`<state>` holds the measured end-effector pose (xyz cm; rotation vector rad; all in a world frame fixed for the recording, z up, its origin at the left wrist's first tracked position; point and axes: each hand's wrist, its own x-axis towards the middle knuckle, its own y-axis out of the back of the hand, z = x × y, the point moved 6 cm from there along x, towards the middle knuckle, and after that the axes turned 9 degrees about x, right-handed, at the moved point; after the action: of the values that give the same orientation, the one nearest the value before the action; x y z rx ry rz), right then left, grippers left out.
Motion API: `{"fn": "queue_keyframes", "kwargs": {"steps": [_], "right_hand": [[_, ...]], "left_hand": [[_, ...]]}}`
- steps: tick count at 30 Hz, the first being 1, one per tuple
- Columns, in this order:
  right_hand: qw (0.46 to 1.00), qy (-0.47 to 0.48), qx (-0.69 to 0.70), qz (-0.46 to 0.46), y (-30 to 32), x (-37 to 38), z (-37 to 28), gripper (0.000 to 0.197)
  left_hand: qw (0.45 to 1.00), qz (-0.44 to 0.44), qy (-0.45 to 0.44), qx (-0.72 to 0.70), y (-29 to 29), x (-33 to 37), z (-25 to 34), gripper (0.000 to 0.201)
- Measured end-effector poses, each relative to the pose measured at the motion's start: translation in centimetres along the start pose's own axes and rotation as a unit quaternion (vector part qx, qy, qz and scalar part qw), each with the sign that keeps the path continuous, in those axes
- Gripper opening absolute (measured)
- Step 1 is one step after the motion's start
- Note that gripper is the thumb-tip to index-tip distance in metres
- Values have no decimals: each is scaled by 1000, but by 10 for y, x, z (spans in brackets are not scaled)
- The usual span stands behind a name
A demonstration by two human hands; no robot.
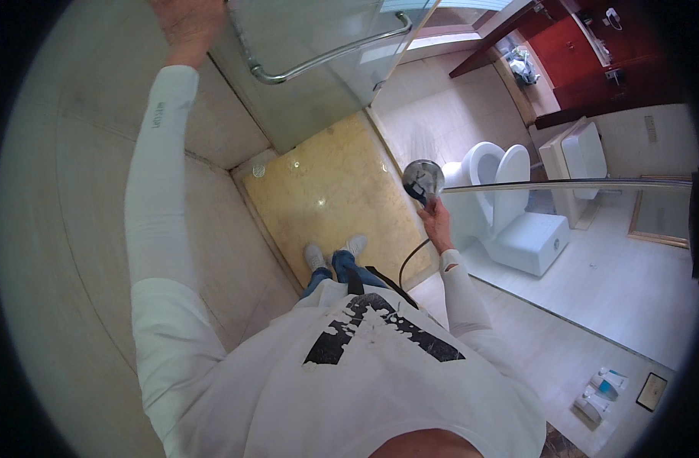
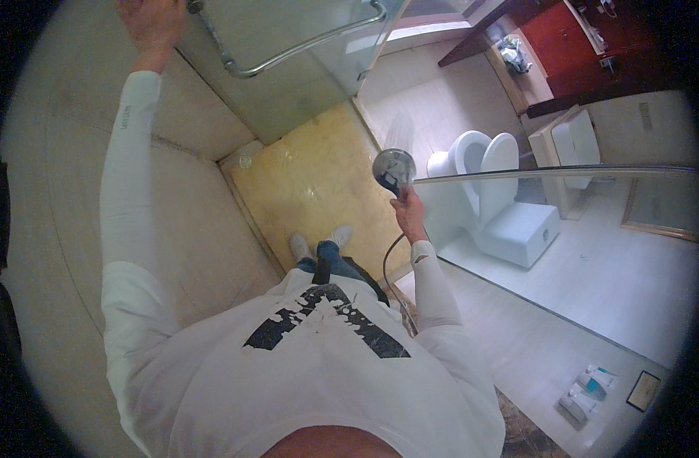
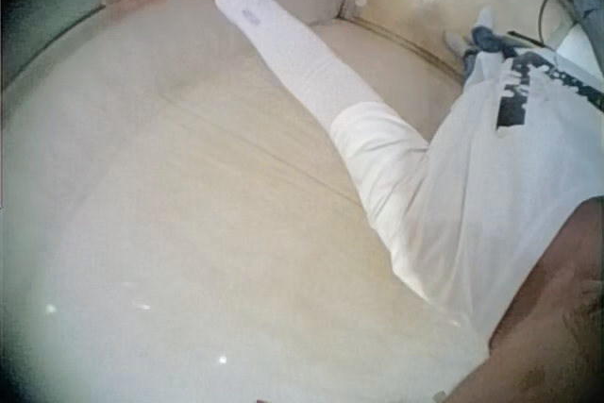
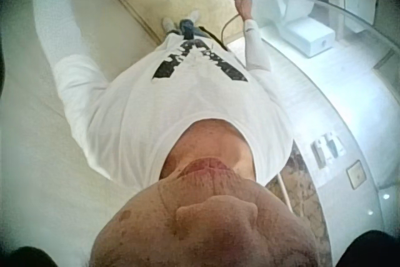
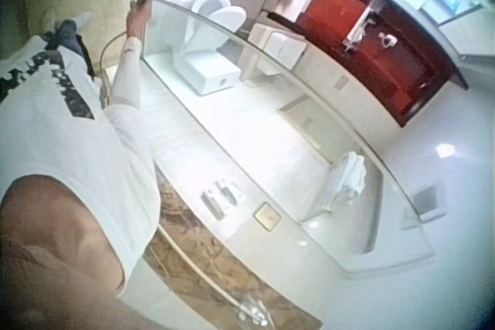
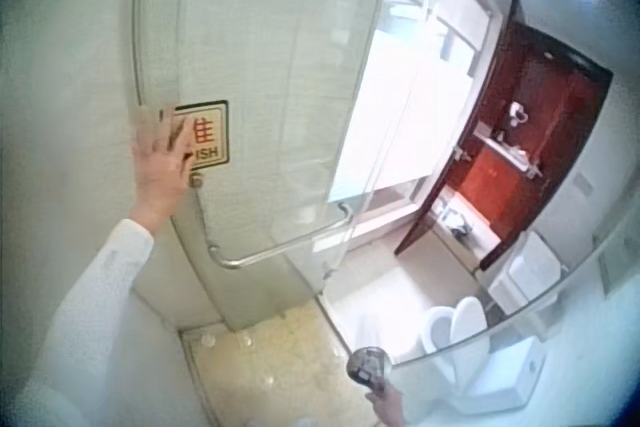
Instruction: The person cleans a bathroom by first rinsing the shower floor with a handheld showerhead, then scrubbing the toilet bowl with a brush, and finally scrubbing and rinsing the shower base and walls. The person uses a cleaning solution and a brush to remove dirt from the surfaces.
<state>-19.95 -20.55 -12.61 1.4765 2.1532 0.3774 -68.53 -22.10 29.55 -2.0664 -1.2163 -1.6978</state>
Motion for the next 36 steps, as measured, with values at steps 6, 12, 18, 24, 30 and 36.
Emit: {"fn": "queue_keyframes", "kwargs": {"steps": [6, 12, 18, 24, 30, 36], "right_hand": [[989, 138, 22, -41, -7, 6, -31, 34], [990, 143, 11, -12, 3, 30, -23, 39], [992, 83, 43, 81, 51, 67, 14, 38], [987, 89, 33, 129, 91, 70, 22, 40], [987, 100, 2, 123, 79, 87, 1, 36], [987, 121, 42, 102, 46, 138, -34, 35]], "left_hand": [[992, -85, -71, 67, 1, 14, -11, 65], [987, -105, -99, 73, 1, 12, -21, 67], [980, -31, -110, 165, -12, 13, -36, 66], [994, -10, -74, 82, -50, 11, -54, 66], [992, -13, -80, 97, -72, 1, -64, 72], [994, -6, -100, 48, -78, -5, -67, 66]]}}
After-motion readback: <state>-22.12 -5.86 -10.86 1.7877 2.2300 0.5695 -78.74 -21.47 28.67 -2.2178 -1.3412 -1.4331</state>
